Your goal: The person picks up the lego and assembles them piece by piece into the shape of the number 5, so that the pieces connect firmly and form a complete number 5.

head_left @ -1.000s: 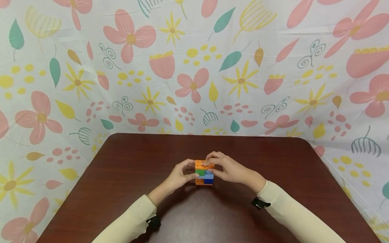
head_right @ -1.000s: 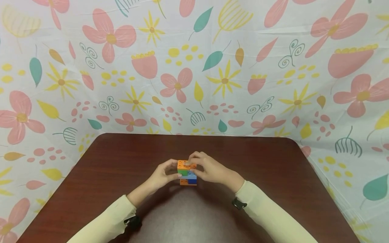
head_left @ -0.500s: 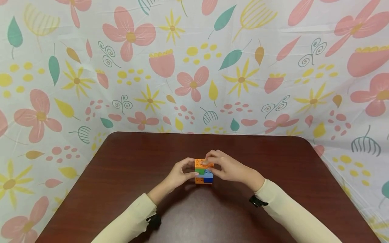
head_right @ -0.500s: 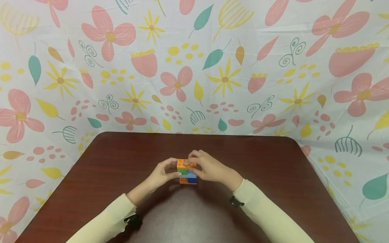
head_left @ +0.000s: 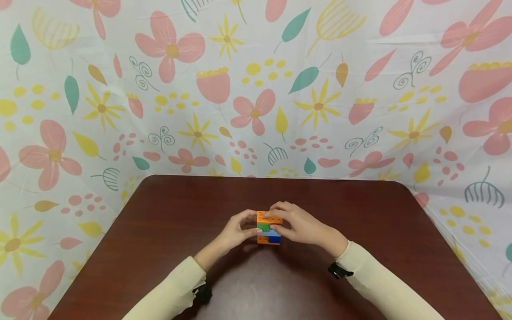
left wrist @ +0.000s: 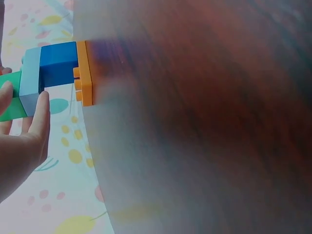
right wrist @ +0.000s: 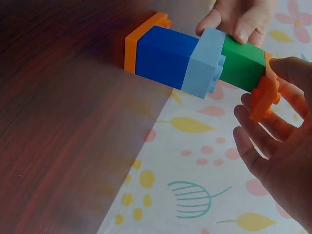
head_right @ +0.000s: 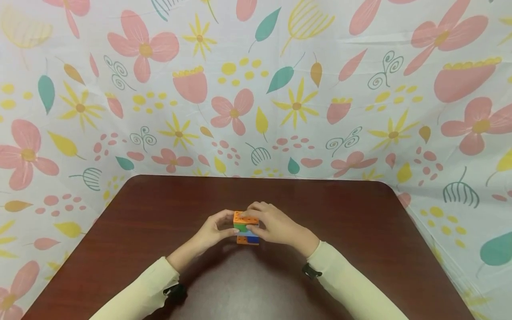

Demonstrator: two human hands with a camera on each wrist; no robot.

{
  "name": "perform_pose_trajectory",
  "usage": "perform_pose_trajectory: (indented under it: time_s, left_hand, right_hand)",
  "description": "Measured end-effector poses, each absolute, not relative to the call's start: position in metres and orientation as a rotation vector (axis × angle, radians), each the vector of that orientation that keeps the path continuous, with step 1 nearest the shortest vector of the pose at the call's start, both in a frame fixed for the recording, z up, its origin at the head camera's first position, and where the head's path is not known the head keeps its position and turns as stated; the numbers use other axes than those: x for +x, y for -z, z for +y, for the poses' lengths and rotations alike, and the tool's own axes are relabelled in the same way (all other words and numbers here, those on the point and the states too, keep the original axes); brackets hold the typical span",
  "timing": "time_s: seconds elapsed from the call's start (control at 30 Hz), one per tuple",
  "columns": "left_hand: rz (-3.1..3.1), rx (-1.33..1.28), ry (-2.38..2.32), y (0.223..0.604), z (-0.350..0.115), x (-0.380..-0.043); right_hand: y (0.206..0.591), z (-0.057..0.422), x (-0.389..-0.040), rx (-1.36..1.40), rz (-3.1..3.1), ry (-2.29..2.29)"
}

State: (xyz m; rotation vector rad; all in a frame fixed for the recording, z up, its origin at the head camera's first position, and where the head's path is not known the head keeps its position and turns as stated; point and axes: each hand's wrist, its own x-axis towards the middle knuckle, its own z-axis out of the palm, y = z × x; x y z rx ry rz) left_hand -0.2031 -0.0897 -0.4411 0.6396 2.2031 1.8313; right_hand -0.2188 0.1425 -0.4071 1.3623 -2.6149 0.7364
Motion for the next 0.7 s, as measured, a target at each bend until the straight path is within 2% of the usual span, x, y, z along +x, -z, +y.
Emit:
perform_pose_trajectory:
  time_s: [0.47,0.7]
  left_hand:
    - [2.167,0.642,-1.853,0.439,-0.092,-0.205]
    - [2.174,0.642,-1.837,0.44,-0.091,-0.204]
  right_hand:
    - [0.408,0.135,-0.219,1.331,-2.582,-0.643]
    - [0.416,0.141,-0.217,1.302,-2.622,-0.794]
